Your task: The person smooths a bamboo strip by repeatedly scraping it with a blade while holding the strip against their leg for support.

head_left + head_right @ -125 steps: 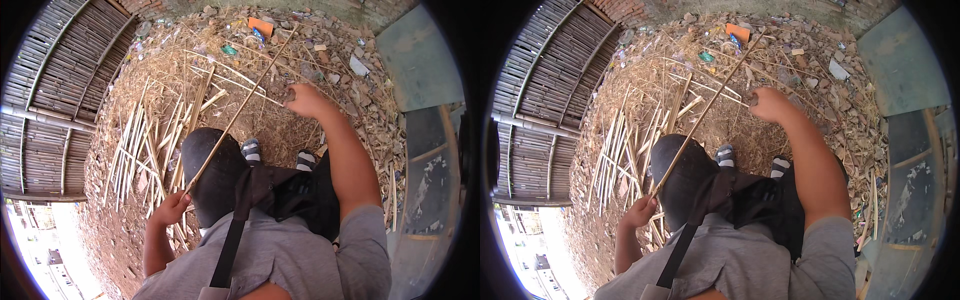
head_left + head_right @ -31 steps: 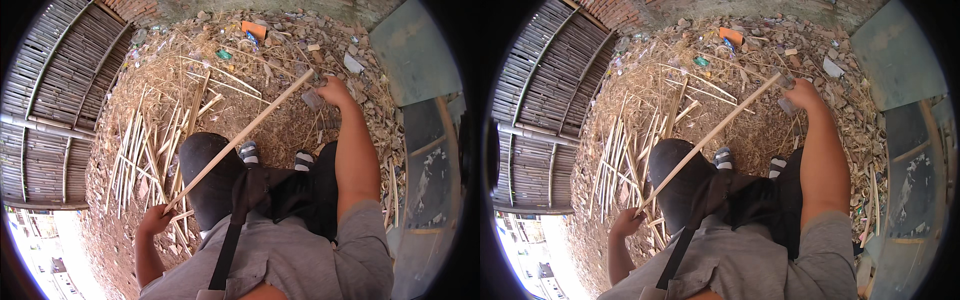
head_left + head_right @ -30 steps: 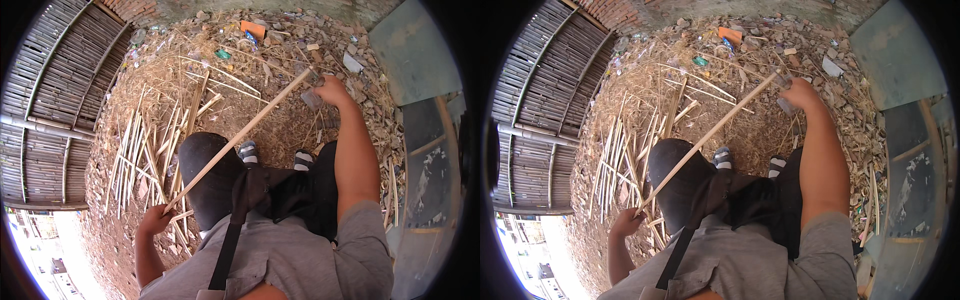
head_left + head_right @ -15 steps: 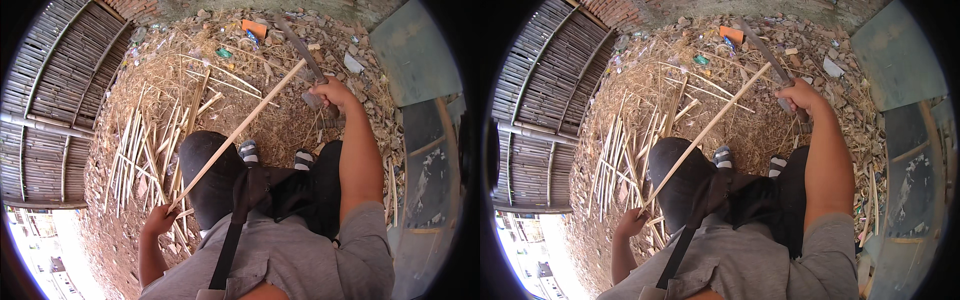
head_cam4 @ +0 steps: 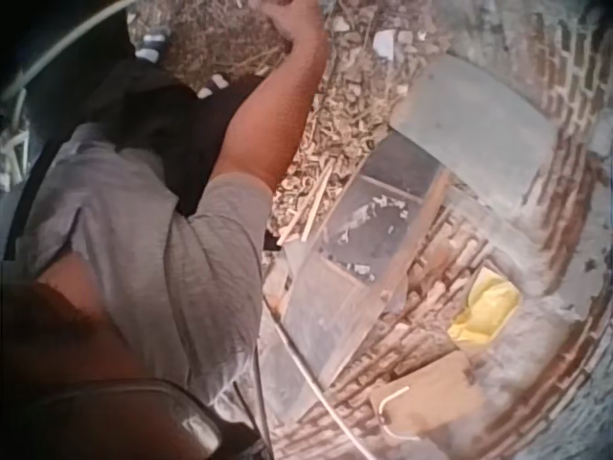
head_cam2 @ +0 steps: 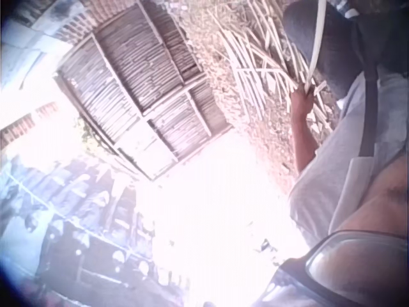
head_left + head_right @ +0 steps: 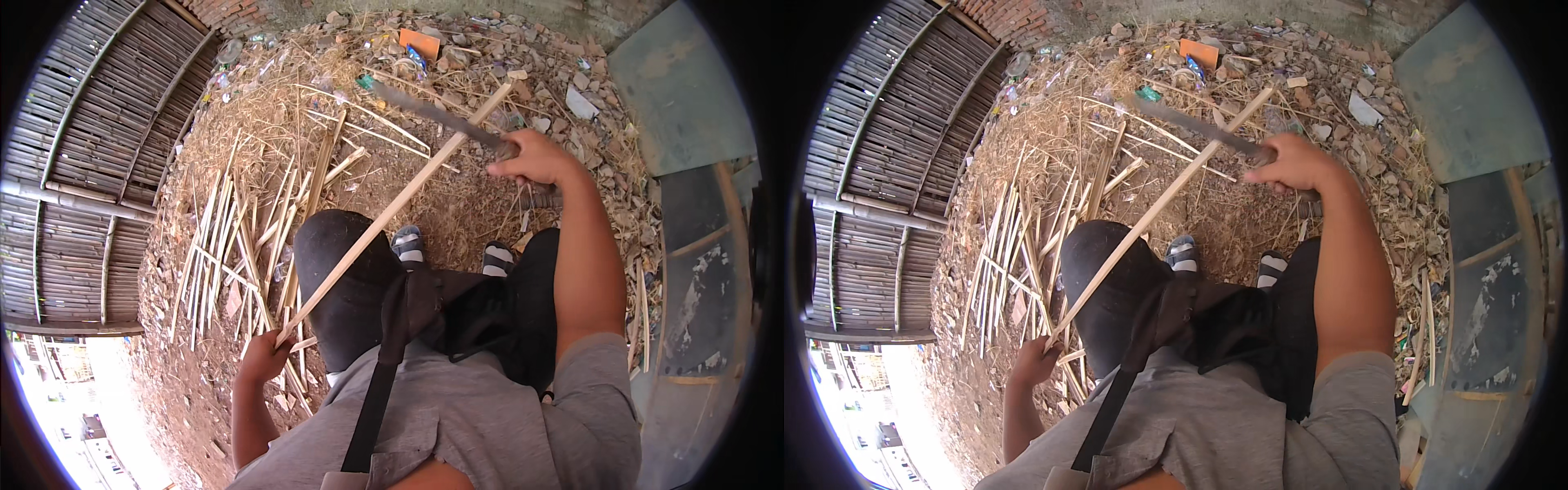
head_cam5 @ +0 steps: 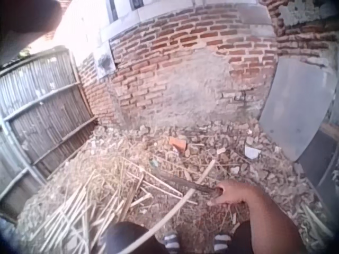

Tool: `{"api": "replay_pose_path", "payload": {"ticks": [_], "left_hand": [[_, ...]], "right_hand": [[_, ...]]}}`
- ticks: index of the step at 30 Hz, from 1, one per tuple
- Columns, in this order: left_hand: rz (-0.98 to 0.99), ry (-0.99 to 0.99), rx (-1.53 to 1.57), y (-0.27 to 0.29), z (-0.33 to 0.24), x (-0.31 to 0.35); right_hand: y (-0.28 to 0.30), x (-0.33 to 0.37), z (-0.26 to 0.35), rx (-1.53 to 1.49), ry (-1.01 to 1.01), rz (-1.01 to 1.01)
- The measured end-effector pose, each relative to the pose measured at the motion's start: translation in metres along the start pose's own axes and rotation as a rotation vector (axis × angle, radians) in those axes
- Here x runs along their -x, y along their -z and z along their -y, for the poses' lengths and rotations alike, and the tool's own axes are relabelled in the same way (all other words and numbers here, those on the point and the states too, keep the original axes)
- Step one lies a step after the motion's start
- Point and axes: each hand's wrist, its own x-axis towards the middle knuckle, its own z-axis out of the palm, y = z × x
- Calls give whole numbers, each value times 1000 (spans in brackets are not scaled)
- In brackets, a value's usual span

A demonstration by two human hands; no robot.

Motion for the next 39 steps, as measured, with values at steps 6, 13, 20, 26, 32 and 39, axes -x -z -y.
{"api": "replay_pose_path", "payload": {"ticks": [6, 13, 20, 26, 32, 39], "left_hand": [[27, -33, 121, -8, -2, -6], [-32, -69, 112, -14, 7, -3], [-42, -36, 118, -17, 4, 1], [-38, -46, 62, -29, 11, -10], [-31, -58, 139, -22, 9, -3], [-41, -58, 110, -27, 17, -7]], "right_hand": [[31, 11, -14, -25, -89, -414], [-22, 6, 16, 260, 78, 48], [7, -8, -21, 172, 128, -127], [23, -1, -37, -388, 63, -264], [-24, -13, -4, -81, 102, 180], [-26, -13, -1, 14, 171, 224]]}}
